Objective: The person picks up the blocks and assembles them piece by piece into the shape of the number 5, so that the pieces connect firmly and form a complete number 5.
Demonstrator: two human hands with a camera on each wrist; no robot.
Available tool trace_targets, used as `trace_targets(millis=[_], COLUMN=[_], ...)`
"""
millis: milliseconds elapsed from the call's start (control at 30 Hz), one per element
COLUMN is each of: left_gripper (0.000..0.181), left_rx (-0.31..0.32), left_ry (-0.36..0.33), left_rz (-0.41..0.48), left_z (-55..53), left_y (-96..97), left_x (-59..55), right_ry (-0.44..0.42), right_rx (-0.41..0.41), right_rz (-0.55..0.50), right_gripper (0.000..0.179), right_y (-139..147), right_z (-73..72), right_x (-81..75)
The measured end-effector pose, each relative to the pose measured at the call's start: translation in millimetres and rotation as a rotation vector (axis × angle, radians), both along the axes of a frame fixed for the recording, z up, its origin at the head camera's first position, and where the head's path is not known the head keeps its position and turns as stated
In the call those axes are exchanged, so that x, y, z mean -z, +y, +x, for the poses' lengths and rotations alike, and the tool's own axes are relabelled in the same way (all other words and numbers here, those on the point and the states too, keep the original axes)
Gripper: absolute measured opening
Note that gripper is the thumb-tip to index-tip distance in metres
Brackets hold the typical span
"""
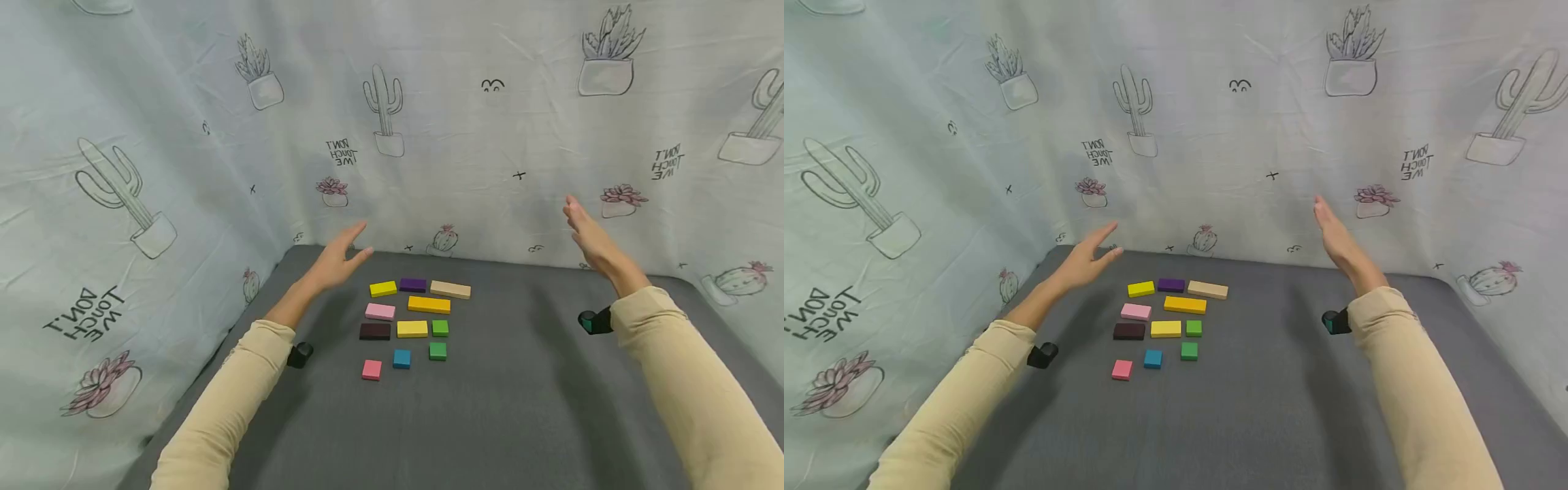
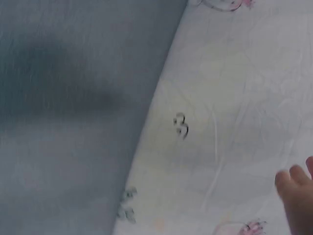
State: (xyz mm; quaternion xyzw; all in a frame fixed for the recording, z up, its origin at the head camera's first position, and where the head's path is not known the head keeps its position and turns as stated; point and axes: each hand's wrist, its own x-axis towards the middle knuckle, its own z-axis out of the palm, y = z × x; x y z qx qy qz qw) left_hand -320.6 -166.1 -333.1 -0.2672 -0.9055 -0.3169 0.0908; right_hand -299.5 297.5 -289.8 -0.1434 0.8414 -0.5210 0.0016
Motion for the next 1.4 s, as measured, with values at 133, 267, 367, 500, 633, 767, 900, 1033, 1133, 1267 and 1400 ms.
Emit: trace_targets(millis=[133, 267, 367, 500, 633, 767, 900, 1033, 1133, 1267, 1400], left_gripper=[0.062, 0.059, 0.057, 0.053, 0.048, 0.045, 0.043, 0.042, 0.041, 0.038, 0.037], left_rx=[0.003, 0.024, 0.059, 0.100, 0.106, 0.099, 0.108, 0.128, 0.143, 0.148, 0.161], left_ry=[-0.086, -0.155, -0.214, -0.294, -0.366, -0.431, -0.453, -0.488, -0.512, -0.508, -0.511], left_rz=[0.119, 0.220, 0.277, 0.319, 0.304, 0.266, 0.234, 0.235, 0.235, 0.245, 0.265], left_z=[15.2, 29.2, 39.9, 55.7, 69.7, 80.1, 87.9, 93.9, 97.5, 99.6, 103.6], left_y=[-0.4, 1.7, 5.4, 11.1, 15.7, 16.3, 14.0, 10.9, 11.7, 12.9, 13.5], left_x=[13.2, 26.1, 36.0, 49.4, 62.5, 76.2, 89.4, 100.9, 107.7, 112.1, 108.0], right_ry=[-0.073, -0.104, -0.123, -0.150, -0.169, -0.189, -0.209, -0.243, -0.259, -0.268, -0.275], right_rx=[-0.077, -0.144, -0.180, -0.217, -0.242, -0.251, -0.236, -0.209, -0.194, -0.179, -0.143], right_rz=[-0.272, -0.423, -0.482, -0.557, -0.627, -0.642, -0.616, -0.598, -0.583, -0.570, -0.560], right_gripper=[0.068, 0.068, 0.067, 0.067, 0.066, 0.066, 0.066, 0.068, 0.071, 0.071, 0.071], right_y=[2, 3, 2, -4, -12, -24, -37, -54, -64, -77, -89], right_z=[-1.5, -4.1, -6.0, -9.9, -15.4, -20.3, -24.1, -31.6, -37.0, -43.8, -50.7], right_x=[14.3, 32.1, 46.7, 66.1, 81.2, 92.9, 103.6, 113.5, 120.1, 127.4, 134.4])
